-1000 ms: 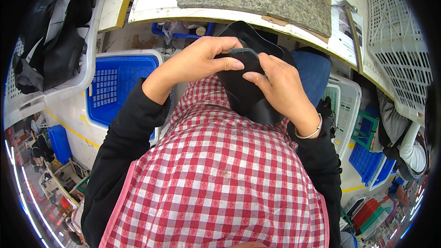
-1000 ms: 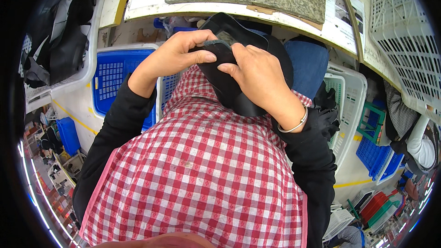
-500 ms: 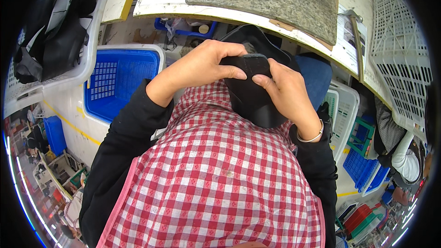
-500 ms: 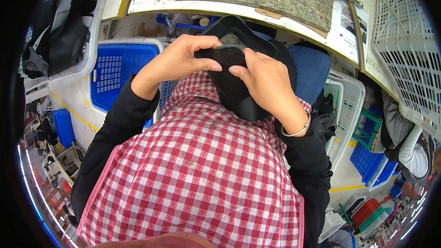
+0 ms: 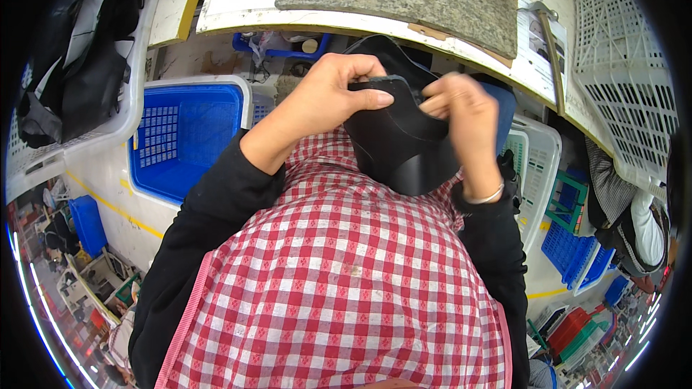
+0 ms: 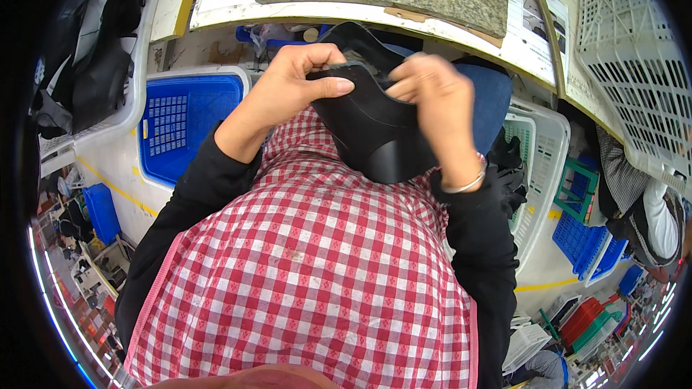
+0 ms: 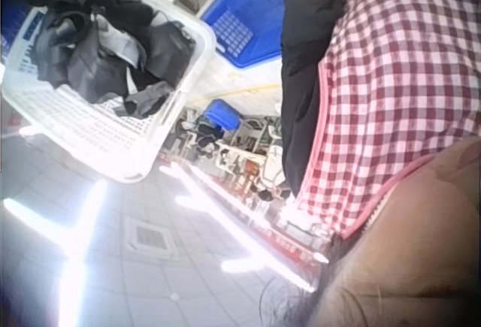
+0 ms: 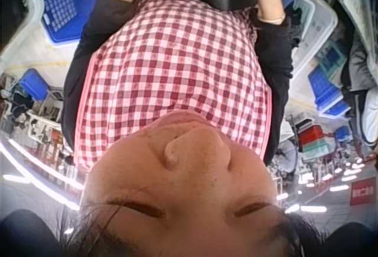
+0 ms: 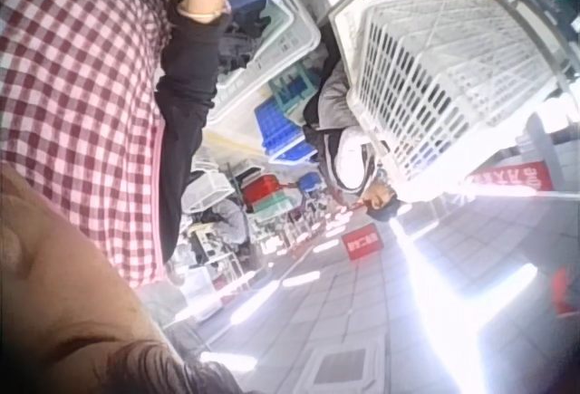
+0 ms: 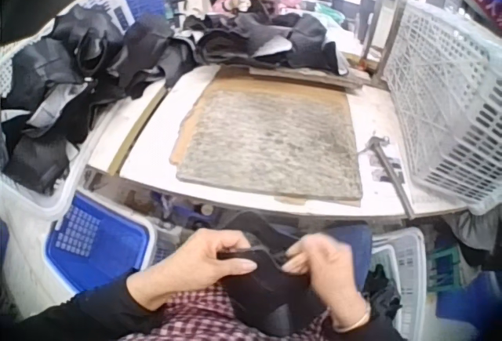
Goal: The person assembles black shoe components by hand, folding and tucking edges to form a shoe-like shape. They then use a pen to mark or trace outlines on several similar parts laid on the table, handling each piece one at a time.
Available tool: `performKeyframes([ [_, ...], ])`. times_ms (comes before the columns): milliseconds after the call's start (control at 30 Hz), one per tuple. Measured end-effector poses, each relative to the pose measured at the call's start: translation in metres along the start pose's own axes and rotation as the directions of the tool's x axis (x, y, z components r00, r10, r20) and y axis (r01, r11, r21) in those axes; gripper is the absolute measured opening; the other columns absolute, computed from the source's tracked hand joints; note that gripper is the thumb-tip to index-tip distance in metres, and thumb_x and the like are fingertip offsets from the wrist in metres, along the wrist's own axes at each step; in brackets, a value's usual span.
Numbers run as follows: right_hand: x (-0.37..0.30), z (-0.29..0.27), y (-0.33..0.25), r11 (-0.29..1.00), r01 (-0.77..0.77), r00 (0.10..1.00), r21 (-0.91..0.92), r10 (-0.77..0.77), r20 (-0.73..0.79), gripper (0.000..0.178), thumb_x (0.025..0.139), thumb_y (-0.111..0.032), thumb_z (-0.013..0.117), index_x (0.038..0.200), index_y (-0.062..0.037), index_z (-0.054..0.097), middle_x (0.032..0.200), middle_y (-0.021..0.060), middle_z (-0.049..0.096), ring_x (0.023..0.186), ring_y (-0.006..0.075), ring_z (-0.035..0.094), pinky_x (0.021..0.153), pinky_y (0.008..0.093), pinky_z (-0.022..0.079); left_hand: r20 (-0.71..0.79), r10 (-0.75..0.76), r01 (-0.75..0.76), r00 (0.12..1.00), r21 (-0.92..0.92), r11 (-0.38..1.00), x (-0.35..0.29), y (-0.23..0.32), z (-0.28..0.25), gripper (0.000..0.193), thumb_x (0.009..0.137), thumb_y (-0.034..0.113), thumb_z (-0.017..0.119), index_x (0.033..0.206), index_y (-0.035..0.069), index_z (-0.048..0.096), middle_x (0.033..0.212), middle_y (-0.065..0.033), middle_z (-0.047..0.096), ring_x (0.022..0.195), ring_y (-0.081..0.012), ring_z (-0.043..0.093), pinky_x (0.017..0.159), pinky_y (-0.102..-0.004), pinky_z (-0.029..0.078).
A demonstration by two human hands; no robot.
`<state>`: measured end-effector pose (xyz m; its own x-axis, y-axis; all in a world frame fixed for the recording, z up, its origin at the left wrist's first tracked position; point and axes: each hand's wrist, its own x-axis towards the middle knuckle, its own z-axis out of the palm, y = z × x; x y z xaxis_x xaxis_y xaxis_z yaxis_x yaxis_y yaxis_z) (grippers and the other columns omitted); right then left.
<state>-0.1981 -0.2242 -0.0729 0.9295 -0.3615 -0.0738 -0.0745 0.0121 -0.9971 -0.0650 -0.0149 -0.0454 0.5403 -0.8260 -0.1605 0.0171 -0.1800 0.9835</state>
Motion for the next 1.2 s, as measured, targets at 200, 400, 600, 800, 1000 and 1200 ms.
performKeyframes([
  [200, 0.008, -0.066, -0.013, 0.980, 0.108, 0.972, -0.166, -0.139, -0.188, 0.026, 0.107, -0.020, 0.058, 0.107, 0.0015, 0.072, 0.084, 0.0065, 0.073, 0.077, 0.0123, 0.069, 0.075, 0.0252, 0.055, -0.017, -0.009, 0.010, 1.000, 0.046, 0.999, 0.003, -0.007, -0.005, 0.012, 0.089, 0.005, 0.077, 0.093, 0.001, 0.066, 0.085, 0.0037, 0.063, 0.084, -0.0048, 0.057, 0.076, -0.0241, 0.048],
  [400, -0.008, -0.024, -0.014, 0.891, 0.273, 0.961, -0.362, -0.233, 0.152, 0.035, 0.083, -0.027, 0.081, 0.111, -0.0096, 0.070, 0.093, 0.0102, 0.074, 0.085, 0.0318, 0.071, 0.077, 0.0418, 0.057, -0.031, -0.020, 0.024, 0.999, 0.135, 0.991, 0.010, 0.009, 0.012, 0.014, 0.085, 0.008, 0.077, 0.089, 0.002, 0.065, 0.082, 0.0031, 0.063, 0.079, -0.0057, 0.055, 0.072, -0.0250, 0.047],
  [600, -0.016, 0.000, -0.019, 0.816, 0.244, 0.939, -0.524, -0.065, 0.337, 0.038, 0.086, -0.045, 0.075, 0.090, -0.0084, 0.068, 0.082, 0.0180, 0.070, 0.081, 0.0426, 0.068, 0.070, 0.0519, 0.052, -0.018, -0.074, 0.074, 0.997, 0.053, 0.996, -0.005, 0.021, 0.014, 0.013, 0.087, 0.003, 0.077, 0.088, 0.000, 0.065, 0.078, 0.0037, 0.063, 0.073, -0.0035, 0.055, 0.065, -0.0220, 0.045],
  [800, -0.024, -0.004, -0.022, 0.784, 0.311, 0.921, -0.537, -0.111, 0.373, 0.036, 0.087, -0.043, 0.075, 0.090, -0.0084, 0.065, 0.078, 0.0166, 0.069, 0.080, 0.0406, 0.068, 0.068, 0.0504, 0.051, 0.010, -0.084, 0.081, 0.996, 0.160, 0.984, -0.007, 0.030, 0.018, 0.018, 0.082, 0.007, 0.082, 0.090, -0.002, 0.068, 0.077, 0.0032, 0.066, 0.072, -0.0032, 0.055, 0.064, -0.0221, 0.045],
  [1000, -0.049, -0.018, -0.035, 0.720, 0.429, 0.900, -0.546, -0.289, 0.326, 0.036, 0.082, -0.040, 0.079, 0.087, -0.0084, 0.062, 0.084, 0.0087, 0.070, 0.085, 0.0342, 0.069, 0.068, 0.0478, 0.051, 0.111, -0.046, 0.026, 0.993, 0.175, 0.984, -0.008, 0.055, 0.038, 0.030, 0.077, -0.004, 0.079, 0.106, -0.003, 0.070, 0.091, -0.0012, 0.071, 0.082, -0.0062, 0.062, 0.074, -0.0231, 0.050],
  [1200, -0.044, -0.035, -0.041, 0.822, 0.400, 0.902, -0.405, -0.274, 0.335, 0.035, 0.083, -0.036, 0.079, 0.094, -0.0056, 0.065, 0.084, 0.0125, 0.070, 0.081, 0.0338, 0.070, 0.068, 0.0438, 0.052, 0.135, -0.040, 0.009, 0.990, 0.223, 0.975, 0.000, 0.059, 0.052, 0.040, 0.075, -0.006, 0.079, 0.113, -0.003, 0.068, 0.092, -0.0026, 0.071, 0.083, -0.0061, 0.063, 0.075, -0.0223, 0.050],
])
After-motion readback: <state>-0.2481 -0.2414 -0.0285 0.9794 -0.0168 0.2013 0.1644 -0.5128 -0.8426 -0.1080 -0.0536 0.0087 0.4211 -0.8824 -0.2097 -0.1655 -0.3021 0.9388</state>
